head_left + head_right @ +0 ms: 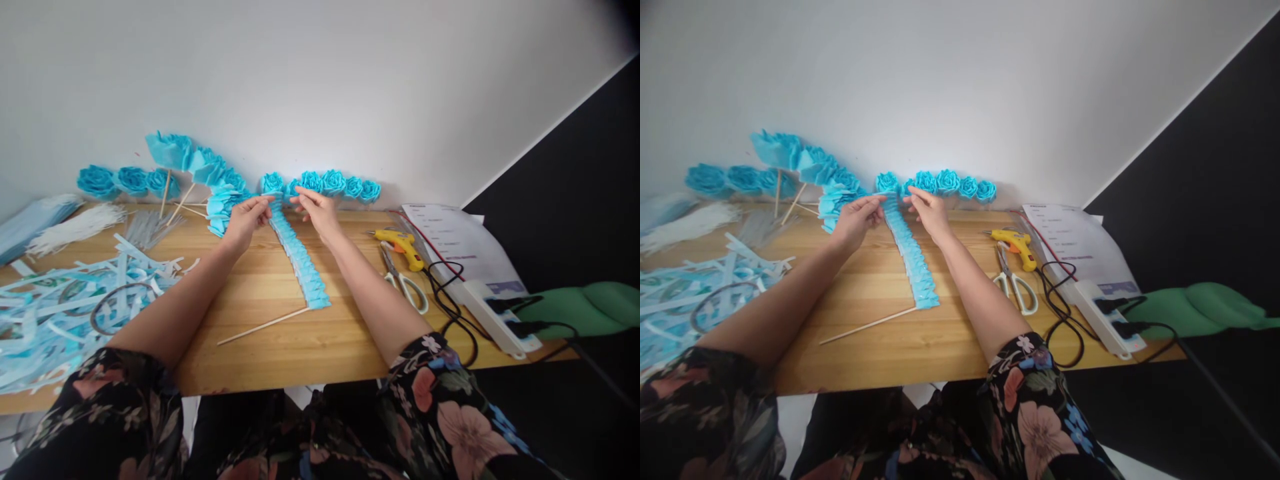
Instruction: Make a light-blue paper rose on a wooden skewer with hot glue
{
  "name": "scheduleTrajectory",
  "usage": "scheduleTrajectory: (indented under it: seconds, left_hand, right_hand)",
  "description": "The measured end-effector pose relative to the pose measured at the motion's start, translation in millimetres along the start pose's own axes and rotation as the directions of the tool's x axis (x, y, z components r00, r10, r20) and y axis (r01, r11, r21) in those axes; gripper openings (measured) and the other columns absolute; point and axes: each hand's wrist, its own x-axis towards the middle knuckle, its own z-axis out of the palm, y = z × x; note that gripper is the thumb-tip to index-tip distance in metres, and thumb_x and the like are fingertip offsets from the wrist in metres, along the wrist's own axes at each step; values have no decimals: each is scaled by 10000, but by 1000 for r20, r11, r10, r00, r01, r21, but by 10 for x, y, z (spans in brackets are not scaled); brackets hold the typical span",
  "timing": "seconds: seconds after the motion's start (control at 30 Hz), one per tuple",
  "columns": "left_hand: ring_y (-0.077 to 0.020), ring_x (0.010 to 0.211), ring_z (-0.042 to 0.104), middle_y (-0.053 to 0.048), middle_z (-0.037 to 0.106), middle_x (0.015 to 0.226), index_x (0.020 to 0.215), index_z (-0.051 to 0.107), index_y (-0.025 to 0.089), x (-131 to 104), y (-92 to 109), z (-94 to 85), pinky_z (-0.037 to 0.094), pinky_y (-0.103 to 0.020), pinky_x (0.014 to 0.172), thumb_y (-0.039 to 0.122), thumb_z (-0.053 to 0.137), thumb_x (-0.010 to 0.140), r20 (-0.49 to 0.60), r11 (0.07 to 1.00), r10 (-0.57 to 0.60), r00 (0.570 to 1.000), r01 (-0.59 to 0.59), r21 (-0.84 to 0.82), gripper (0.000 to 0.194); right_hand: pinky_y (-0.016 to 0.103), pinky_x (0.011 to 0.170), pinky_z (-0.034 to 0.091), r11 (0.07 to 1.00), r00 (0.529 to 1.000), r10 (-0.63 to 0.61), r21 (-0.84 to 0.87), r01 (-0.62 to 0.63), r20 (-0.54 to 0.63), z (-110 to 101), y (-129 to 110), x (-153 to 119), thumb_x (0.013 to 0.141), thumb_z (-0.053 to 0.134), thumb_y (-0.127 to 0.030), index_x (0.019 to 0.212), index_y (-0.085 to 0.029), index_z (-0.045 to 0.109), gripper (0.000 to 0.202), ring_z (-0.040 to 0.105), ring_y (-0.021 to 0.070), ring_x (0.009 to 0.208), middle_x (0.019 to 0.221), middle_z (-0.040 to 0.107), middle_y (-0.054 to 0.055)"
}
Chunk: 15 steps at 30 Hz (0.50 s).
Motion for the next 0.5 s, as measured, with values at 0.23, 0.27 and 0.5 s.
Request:
scheduleTrajectory:
  seconds: [0.23, 0.27, 0.5]
  left_hand:
    - [-98, 517, 493, -1, 652, 692, 995, 725, 174, 40, -41, -53, 362, -246, 494, 442, 774, 745, -66, 999, 27, 997, -30, -43, 370]
    - [-95, 505, 482, 5, 637, 671, 968, 720, 173, 46, -45, -61, 349, -246, 484, 459, 772, 755, -82, 998, 45, 996, -48, -38, 360]
    - [-73, 451, 426, 39, 551, 562, 815, 681, 162, 19, -28, -40, 294, -214, 446, 414, 729, 836, -79, 994, 101, 992, -97, 59, 258]
  right_hand:
    - [209, 496, 428, 1000, 997, -16, -9, 15, -72, -47, 97, -26, 874, 598, -550, 1103, -214, 734, 428, 623, 123, 687, 911, 762, 39]
    - [210, 497, 420, 1000, 997, -19, -23, 17, -80, -66, 124, -32, 882, 582, -573, 1026, -208, 740, 423, 606, 118, 648, 833, 742, 32]
    - [252, 637, 403, 884, 999, -40, -465, 40, 10, -183, 265, -98, 969, 506, -391, 613, -192, 606, 420, 554, 132, 581, 535, 550, -15]
